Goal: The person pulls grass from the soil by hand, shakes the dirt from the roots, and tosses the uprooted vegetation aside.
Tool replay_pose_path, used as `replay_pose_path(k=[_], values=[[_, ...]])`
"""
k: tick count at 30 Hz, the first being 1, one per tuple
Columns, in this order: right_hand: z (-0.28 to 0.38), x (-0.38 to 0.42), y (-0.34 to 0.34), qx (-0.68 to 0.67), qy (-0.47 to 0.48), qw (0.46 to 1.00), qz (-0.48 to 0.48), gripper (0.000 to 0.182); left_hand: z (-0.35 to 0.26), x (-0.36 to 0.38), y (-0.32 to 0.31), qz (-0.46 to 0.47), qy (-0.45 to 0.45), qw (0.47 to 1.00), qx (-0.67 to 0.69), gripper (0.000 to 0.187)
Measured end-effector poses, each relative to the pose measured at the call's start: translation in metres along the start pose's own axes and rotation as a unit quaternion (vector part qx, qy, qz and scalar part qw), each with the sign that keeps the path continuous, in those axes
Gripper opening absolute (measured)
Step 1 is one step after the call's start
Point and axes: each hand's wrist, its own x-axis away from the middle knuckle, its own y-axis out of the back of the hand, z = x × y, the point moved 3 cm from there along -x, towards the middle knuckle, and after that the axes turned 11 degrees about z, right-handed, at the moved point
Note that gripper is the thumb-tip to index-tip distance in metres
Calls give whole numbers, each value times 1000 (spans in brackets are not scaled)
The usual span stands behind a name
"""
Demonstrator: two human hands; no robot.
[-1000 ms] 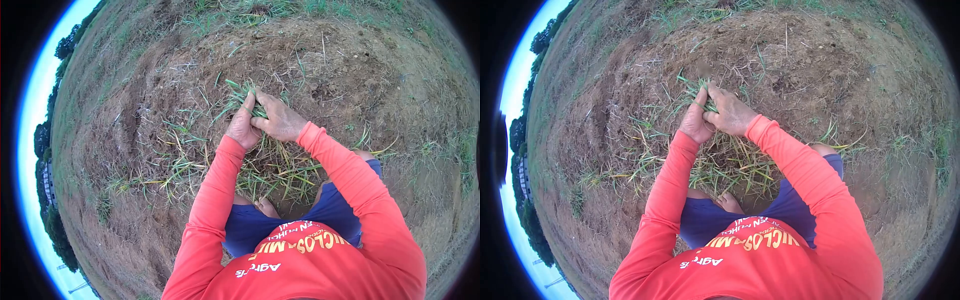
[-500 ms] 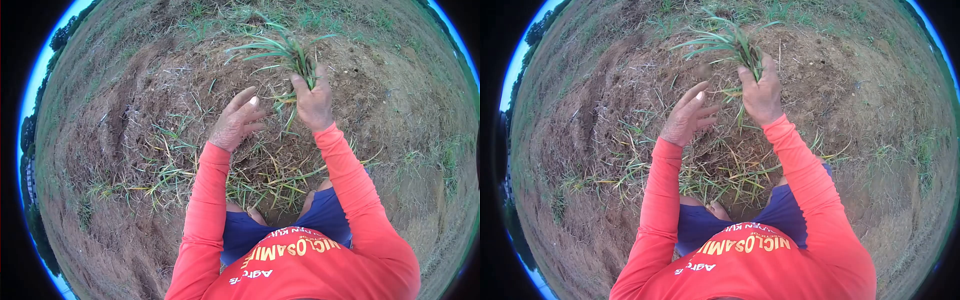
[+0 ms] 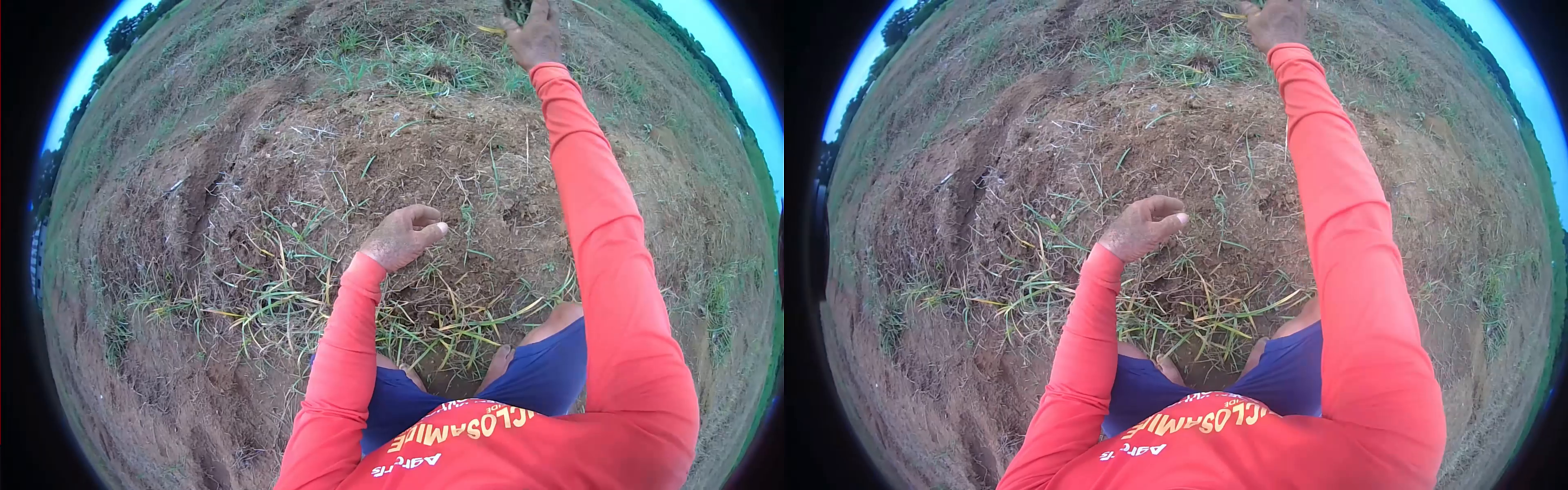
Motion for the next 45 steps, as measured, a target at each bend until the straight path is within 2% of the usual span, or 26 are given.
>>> replay_pose_path(k=[2, 3, 5, 6, 8, 10, 12, 14, 18, 21, 24, 25, 27, 28, 30, 33, 36, 39, 42, 45], values=[[17, 31, -25, 62, -1, 998, 17, 60, 9, 3, -3, -15, -6, 1000, 3, 51], [21, 49, -30, 2, -29, 996, 90, 63, 12, 4, 1, -29, -9, 1000, 5, 51], [25, 120, -50, -43, -57, 974, 216, 32, 10, 9, 12, -50, 16, 998, -40, 49], [29, 172, -59, -63, -24, 951, 300, 24, 11, 12, 14, -54, 31, 996, -63, 49], [38, 274, -60, -83, 31, 867, 490, 25, 20, 7, 17, -83, 37, 987, -130, 47], [37, 340, -49, -112, -1, 799, 590, 28, 22, 5, 18, -102, 48, 980, -163, 47], [35, 361, -36, -78, -20, 735, 673, 29, 25, 6, 17, -63, 67, 979, -185, 47], [40, 349, -16, -56, -52, 672, 736, 29, 29, 5, 16, -37, 85, 970, -224, 48], [-4, 332, -15, -39, -109, 731, 672, 26, 26, 1, 15, -9, 117, 954, -277, 49], [-60, 327, -21, -12, -150, 805, 574, 28, 26, 0, 13, -13, 110, 953, -281, 51], [-89, 321, -15, -33, -214, 846, 487, 42, 31, 4, 11, -23, 120, 948, -293, 53], [-94, 317, -15, -34, -208, 853, 478, 48, 32, 4, 10, -22, 128, 946, -298, 54], [-110, 311, -12, -37, -209, 864, 457, 58, 30, 5, 12, 19, 141, 945, -295, 55], [-113, 320, -10, -41, -213, 869, 445, 60, 41, 5, 12, -13, 120, 953, -278, 55], [-106, 319, -6, -12, -183, 871, 456, 59, 36, 3, 13, 1, 134, 947, -293, 56], [-99, 321, -10, -52, -171, 852, 492, 64, 31, 8, 12, -4, 154, 940, -304, 58], [-97, 331, -30, -51, -123, 877, 461, 58, 32, 5, 11, 8, 165, 936, -310, 59], [-76, 329, -35, -45, -150, 856, 493, 52, 33, 1, 8, 5, 151, 933, -327, 59], [-75, 331, -44, -41, -166, 863, 476, 47, 25, 6, 5, 2, 167, 935, -314, 57], [-57, 322, -35, -31, -140, 860, 490, 43, 33, 5, 8, 3, 165, 935, -313, 58]])
